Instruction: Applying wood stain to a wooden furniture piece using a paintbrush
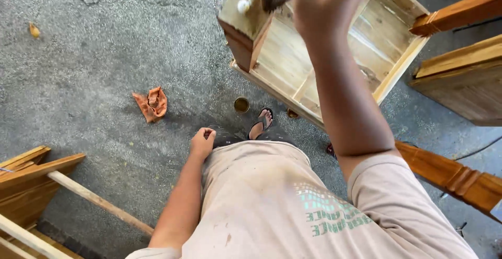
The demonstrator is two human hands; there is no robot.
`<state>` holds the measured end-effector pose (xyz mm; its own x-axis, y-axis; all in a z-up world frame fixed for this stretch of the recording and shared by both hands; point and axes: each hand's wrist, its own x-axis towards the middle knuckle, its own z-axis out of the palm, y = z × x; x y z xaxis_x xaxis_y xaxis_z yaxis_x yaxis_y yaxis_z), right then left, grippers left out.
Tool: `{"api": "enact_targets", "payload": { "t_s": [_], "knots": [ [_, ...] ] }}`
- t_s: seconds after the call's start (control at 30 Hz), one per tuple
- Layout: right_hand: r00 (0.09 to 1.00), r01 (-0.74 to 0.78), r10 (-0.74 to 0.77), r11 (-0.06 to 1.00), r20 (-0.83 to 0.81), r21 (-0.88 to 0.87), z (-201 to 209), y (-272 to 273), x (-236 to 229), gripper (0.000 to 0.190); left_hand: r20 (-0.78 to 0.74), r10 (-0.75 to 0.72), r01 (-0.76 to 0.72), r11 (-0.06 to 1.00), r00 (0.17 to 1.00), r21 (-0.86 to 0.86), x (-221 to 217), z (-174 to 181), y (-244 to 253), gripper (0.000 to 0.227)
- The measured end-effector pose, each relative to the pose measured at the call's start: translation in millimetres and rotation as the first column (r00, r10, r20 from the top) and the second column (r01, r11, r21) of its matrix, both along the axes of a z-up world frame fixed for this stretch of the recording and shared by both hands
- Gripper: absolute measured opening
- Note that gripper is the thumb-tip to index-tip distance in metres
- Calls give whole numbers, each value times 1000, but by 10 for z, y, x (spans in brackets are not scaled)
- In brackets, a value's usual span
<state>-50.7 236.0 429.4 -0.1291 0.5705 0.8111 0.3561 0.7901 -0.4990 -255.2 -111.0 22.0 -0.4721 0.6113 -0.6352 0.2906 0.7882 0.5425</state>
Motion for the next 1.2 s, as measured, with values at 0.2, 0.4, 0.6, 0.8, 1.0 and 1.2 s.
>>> {"api": "enact_targets", "payload": {
  "t_s": [0.2,0.4,0.6,0.8,1.0,1.2],
  "knots": [
    [988,-124,111,985,-110,-120,139,-134,-244,13,-34,-41,48,974,999,219,-353,16,731,25],
    [969,-38,-10,982,-248,-187,93,-368,-338,23,-8,-268,262,934,963,244,-955,234,1440,22],
    [928,217,-289,933,-237,-287,299,-460,-438,18,-94,-490,498,840,867,217,-1686,28,2234,25],
    [908,336,-394,887,-141,-318,299,-483,-540,16,-103,-539,546,801,836,246,-2139,5,2891,25],
    [909,347,-393,898,-140,-270,318,-458,-629,16,-98,-585,587,763,805,268,-2149,41,3064,22],
    [904,397,-418,899,-89,-187,360,-356,-762,15,-85,-627,631,756,775,174,-2166,22,3024,23]
  ]
}}
